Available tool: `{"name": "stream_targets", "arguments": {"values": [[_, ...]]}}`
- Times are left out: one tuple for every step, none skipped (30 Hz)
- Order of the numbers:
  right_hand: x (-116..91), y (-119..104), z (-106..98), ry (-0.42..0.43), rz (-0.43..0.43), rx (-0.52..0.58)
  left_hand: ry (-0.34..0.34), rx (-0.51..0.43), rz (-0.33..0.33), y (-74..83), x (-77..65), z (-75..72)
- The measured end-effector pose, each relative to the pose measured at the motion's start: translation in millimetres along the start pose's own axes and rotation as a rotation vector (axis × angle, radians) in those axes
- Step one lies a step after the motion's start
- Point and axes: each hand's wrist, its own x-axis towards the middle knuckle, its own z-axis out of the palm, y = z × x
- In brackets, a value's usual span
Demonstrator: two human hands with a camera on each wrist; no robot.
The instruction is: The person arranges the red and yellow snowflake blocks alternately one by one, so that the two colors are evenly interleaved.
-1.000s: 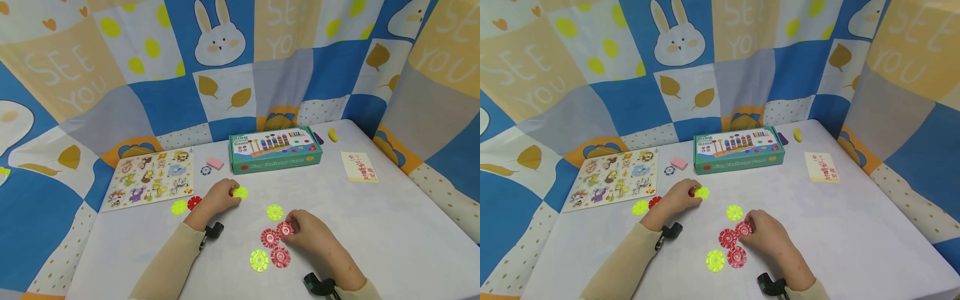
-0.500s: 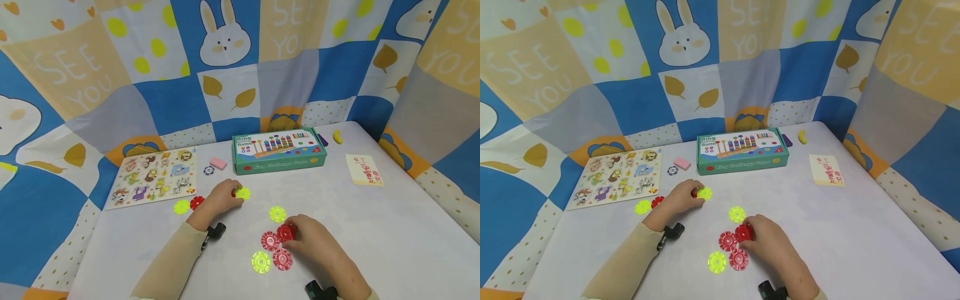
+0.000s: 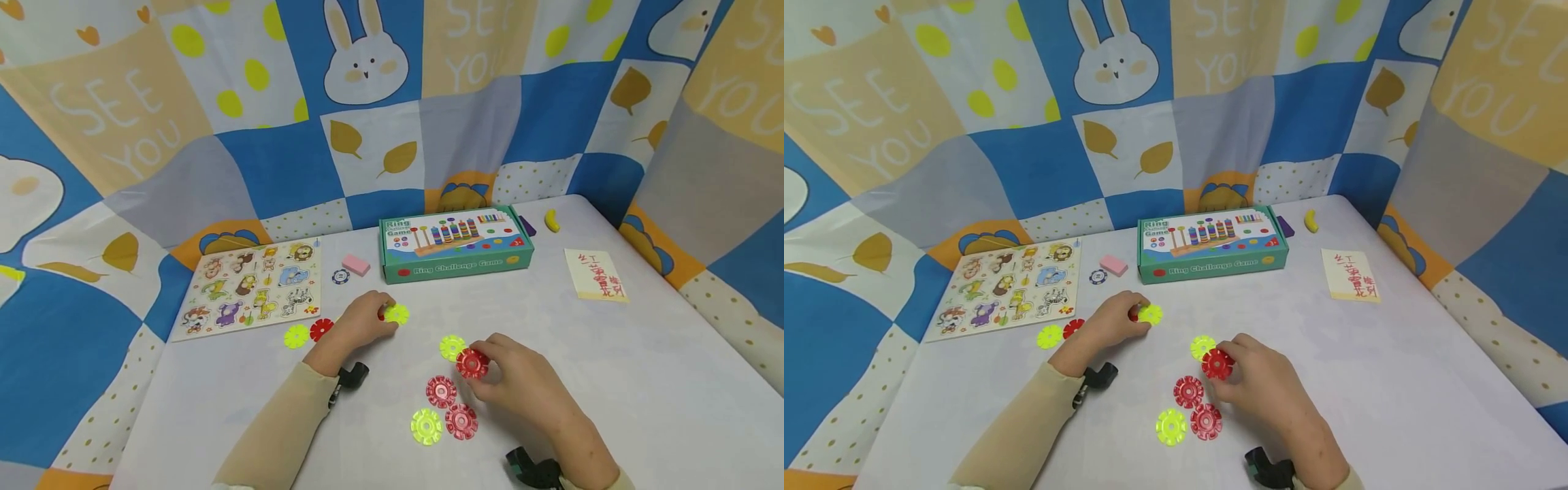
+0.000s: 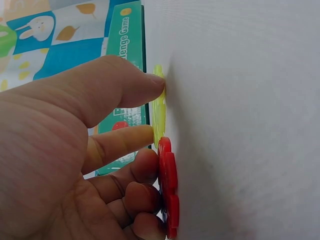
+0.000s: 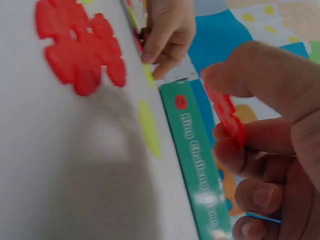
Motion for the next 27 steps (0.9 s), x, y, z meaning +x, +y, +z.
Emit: {"name": "stream_targets", "arguments": {"values": [[0.4,-0.5,-3.9,0.021,-0.018,0.002,-0.002,0.003,0.000,-0.2,-0.1,0.2],[1.1,-1.2,-7.9,0.040,-0.034,0.005,-0.003,0.004,0.001,-0.3,-0.1,0.5],[2.1,-2.1,-11.9,0.058,-0.052,0.003,-0.003,0.006,0.002,-0.4,-0.1,0.7],[3.0,-3.1,-16.1,0.075,-0.067,0.001,-0.005,0.007,0.004,-0.4,-0.1,0.8],[4.3,-4.6,-20.4,0.089,-0.081,0.001,-0.008,0.007,0.006,-0.5,-0.3,0.9],[6.0,-6.1,-24.7,0.102,-0.096,0.000,-0.009,0.006,0.008,-0.4,-0.4,0.8],[7.8,-7.8,-28.8,0.114,-0.113,-0.003,-0.009,0.003,0.012,-0.2,-0.6,0.6],[9.9,-9.6,-32.6,0.124,-0.128,-0.007,-0.007,0.003,0.013,0.0,-0.9,0.5],[12.1,-11.5,-36.2,0.135,-0.144,-0.014,-0.005,0.005,0.014,0.0,-1.1,0.2],[14.4,-13.3,-39.6,0.147,-0.161,-0.017,-0.003,0.005,0.014,0.3,-1.6,-0.2],[17.0,-15.2,-42.9,0.156,-0.175,-0.023,-0.003,0.007,0.014,0.5,-1.9,-0.5],[19.6,-17.2,-46.1,0.164,-0.187,-0.027,-0.002,0.007,0.013,0.4,-1.8,-0.7],[22.3,-19.6,-49.1,0.172,-0.198,-0.031,-0.003,0.007,0.010,0.5,-1.7,-0.8],[25.0,-22.2,-52.0,0.179,-0.206,-0.032,-0.004,0.008,0.009,0.3,-1.5,-0.9],[27.8,-24.7,-54.5,0.187,-0.214,-0.033,-0.007,0.007,0.005,0.1,-1.4,-1.1],[30.8,-27.1,-56.8,0.194,-0.222,-0.034,-0.011,0.006,0.003,0.0,-1.1,-1.2],[33.9,-29.6,-58.8,0.198,-0.228,-0.037,-0.013,0.005,0.001,-0.3,-0.6,-1.3],[37.2,-31.9,-60.3,0.206,-0.238,-0.040,-0.015,0.004,0.000,-0.6,-0.3,-1.4],[40.5,-34.1,-61.7,0.211,-0.246,-0.042,-0.015,0.005,-0.003,-0.6,-0.3,-1.8],[44.1,-35.7,-62.3,0.215,-0.255,-0.046,-0.014,0.007,-0.004,-0.8,-0.1,-1.9],[47.8,-37.0,-63.0,0.217,-0.264,-0.051,-0.014,0.008,-0.007,-0.9,0.0,-2.1],[51.6,-38.4,-63.7,0.217,-0.270,-0.055,-0.012,0.008,-0.007,-1.1,0.2,-2.0],[55.3,-39.6,-64.3,0.215,-0.275,-0.055,-0.010,0.009,-0.008,-1.3,0.4,-1.9],[59.1,-40.6,-64.7,0.214,-0.278,-0.058,-0.010,0.008,-0.010,-1.5,0.6,-1.6],[62.9,-41.4,-65.1,0.212,-0.280,-0.060,-0.010,0.007,-0.010,-1.5,0.8,-1.2],[66.6,-41.9,-65.1,0.211,-0.284,-0.063,-0.010,0.006,-0.008,-1.7,1.0,-0.7],[70.2,-42.3,-65.1,0.209,-0.284,-0.064,-0.012,0.004,-0.007,-1.6,1.1,-0.2]]}}
